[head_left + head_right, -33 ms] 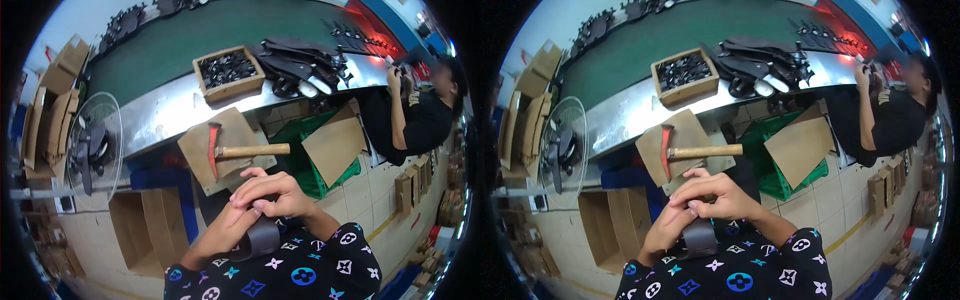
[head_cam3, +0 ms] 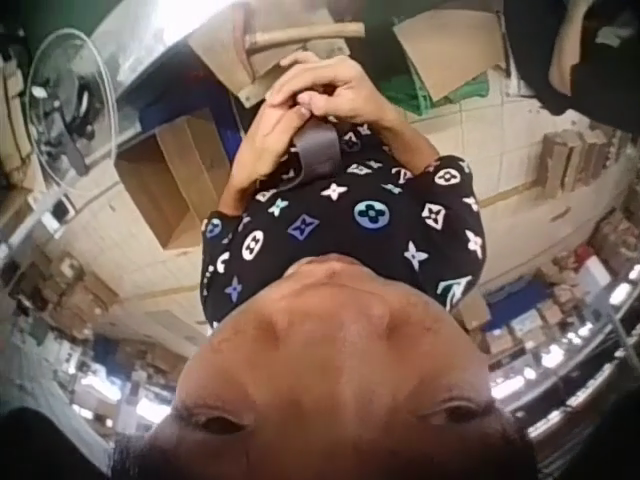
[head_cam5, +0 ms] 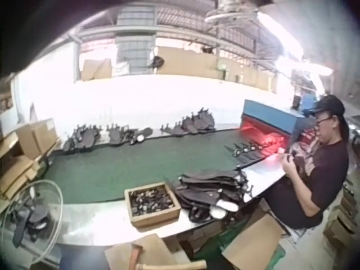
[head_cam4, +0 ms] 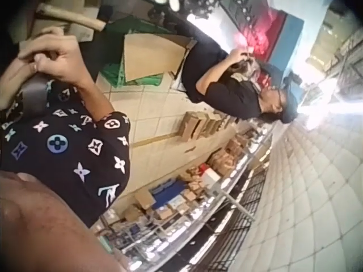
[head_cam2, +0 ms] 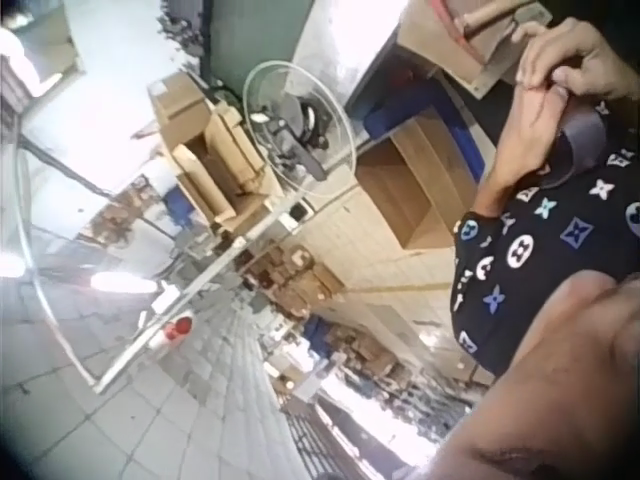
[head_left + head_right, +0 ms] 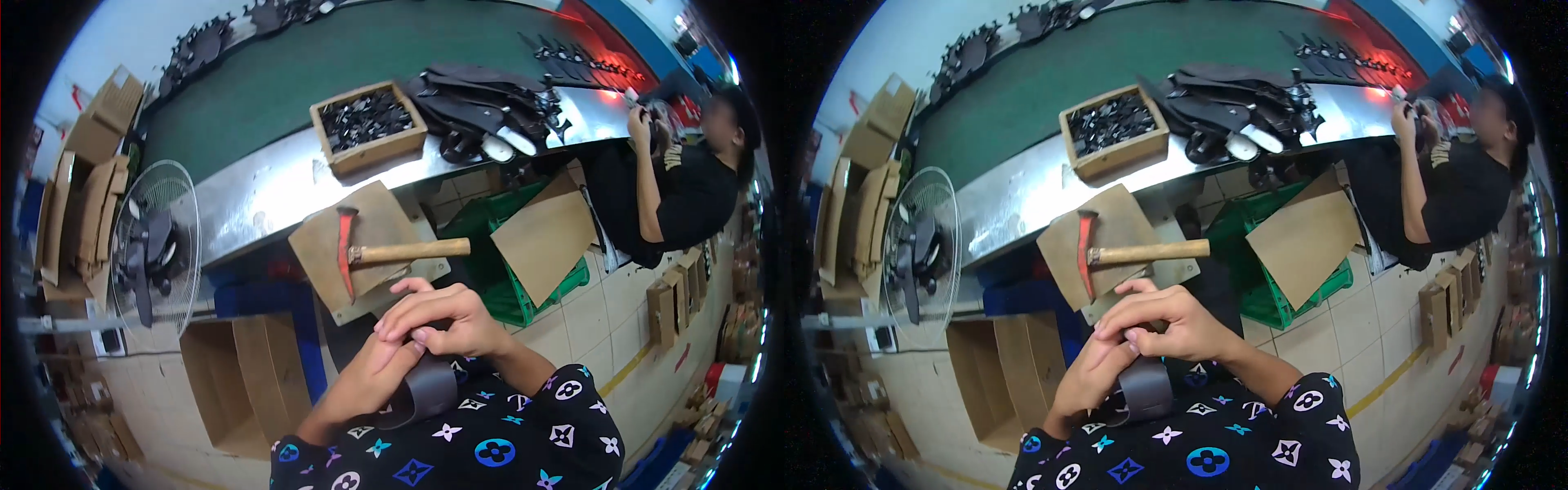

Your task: Assembling shoe components using a hammer.

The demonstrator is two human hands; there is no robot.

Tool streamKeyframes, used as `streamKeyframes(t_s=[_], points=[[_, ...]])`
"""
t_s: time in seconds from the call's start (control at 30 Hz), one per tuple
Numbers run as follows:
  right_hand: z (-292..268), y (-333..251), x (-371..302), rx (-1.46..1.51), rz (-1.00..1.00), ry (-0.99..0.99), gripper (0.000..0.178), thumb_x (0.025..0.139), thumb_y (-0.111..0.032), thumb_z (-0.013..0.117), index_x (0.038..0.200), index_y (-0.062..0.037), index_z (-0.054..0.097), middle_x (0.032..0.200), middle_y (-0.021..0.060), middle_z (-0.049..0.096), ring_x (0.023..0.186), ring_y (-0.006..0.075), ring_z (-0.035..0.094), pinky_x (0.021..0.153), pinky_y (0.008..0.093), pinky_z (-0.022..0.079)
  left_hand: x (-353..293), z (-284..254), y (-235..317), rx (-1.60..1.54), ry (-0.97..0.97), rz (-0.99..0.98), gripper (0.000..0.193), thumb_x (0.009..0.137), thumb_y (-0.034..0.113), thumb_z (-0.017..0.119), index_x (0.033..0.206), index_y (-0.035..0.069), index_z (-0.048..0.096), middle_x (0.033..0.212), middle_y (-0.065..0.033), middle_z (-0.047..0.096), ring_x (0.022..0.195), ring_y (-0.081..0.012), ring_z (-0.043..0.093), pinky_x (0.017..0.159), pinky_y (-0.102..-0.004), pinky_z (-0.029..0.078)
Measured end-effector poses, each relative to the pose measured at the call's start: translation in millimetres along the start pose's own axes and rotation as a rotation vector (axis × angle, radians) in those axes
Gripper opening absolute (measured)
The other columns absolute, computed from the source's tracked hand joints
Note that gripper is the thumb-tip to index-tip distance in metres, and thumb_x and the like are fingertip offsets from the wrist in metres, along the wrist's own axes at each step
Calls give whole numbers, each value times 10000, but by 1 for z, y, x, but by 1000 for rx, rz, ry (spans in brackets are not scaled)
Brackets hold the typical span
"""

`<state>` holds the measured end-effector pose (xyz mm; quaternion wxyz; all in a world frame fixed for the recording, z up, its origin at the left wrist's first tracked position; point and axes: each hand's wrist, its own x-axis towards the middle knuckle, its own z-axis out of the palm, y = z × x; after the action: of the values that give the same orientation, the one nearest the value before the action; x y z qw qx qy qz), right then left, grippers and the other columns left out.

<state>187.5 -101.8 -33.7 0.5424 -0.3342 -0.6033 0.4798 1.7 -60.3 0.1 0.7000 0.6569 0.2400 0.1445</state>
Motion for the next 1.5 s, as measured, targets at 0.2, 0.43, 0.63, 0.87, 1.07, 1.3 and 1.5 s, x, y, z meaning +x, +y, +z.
streamKeyframes(t_s=[0.2, 0.43, 0.63, 0.87, 1.07, 1.3, 1.5], points=[[-11, 36, -1, 19, 124, 31, 336, 929, -157, 623, 1223, -6, 683, 1165, 141, 720, 1071, 260, 686, 1082, 382, 419, 17, -13, -36, -3, 133, -98, 306, 999, 183, 485, 1152, -63, 586, 1075, -123, 623, 1012, -202, 574, 931, -313, 428], [-211, -22, 56, -921, -34, 873, 325, 950, -231, 631, 1140, 32, 659, 1143, 171, 679, 982, 248, 682, 821, 345, 549, -47, -167, -4, 237, 1276, 376, 324, 1033, 308, 558, 1109, 14, 671, 1066, -87, 658, 1003, -179, 609, 942, -335, 457], [-360, -5, 83, -1364, 132, 804, 331, 873, -258, 685, 1038, 27, 649, 940, 175, 715, 807, 426, 668, 722, 466, 527, -108, -264, -42, 1060, 1848, 30, 605, 947, 275, 666, 1385, -76, 440, 1402, -265, 495, 1302, -394, 480, 1099, -446, 361], [-171, -46, 130, 15, -169, 684, 181, 985, -187, 640, 1044, -20, 607, 848, 30, 616, 655, 82, 607, 588, 253, 522, 5, -120, 5, 772, 1208, 401, 542, 907, 134, 662, 1392, -8, 468, 1463, -203, 451, 1386, -343, 410, 1168, -418, 279], [-2, -46, 95, 278, -70, -57, 331, 1010, -218, 599, 1259, -8, 541, 1127, 107, 630, 934, 195, 675, 800, 341, 570, 60, -71, 3, 814, 858, 876, 552, 898, 227, 727, 1343, -20, 513, 1378, -220, 560, 1329, -399, 496, 1146, -472, 331], [-44, 86, 19, -1254, 64, 84, 830, 815, -521, 731, 1420, -77, 379, 1203, 185, 587, 900, 418, 675, 788, 438, 576, 13, -73, 9, -8, 885, 610, 414, 1037, 161, 516, 1366, 9, 317, 1183, -216, 644, 824, -308, 730, 720, -366, 606], [-85, 105, -80, -1209, 382, 234, 224, 823, -217, 738, 881, -57, 593, 676, 162, 631, 691, 384, 663, 574, 445, 527, 72, -98, -86, 228, 738, 265, 516, 1037, 316, 513, 1393, -29, 371, 1290, -256, 559, 1173, -403, 573, 982, -533, 462]])
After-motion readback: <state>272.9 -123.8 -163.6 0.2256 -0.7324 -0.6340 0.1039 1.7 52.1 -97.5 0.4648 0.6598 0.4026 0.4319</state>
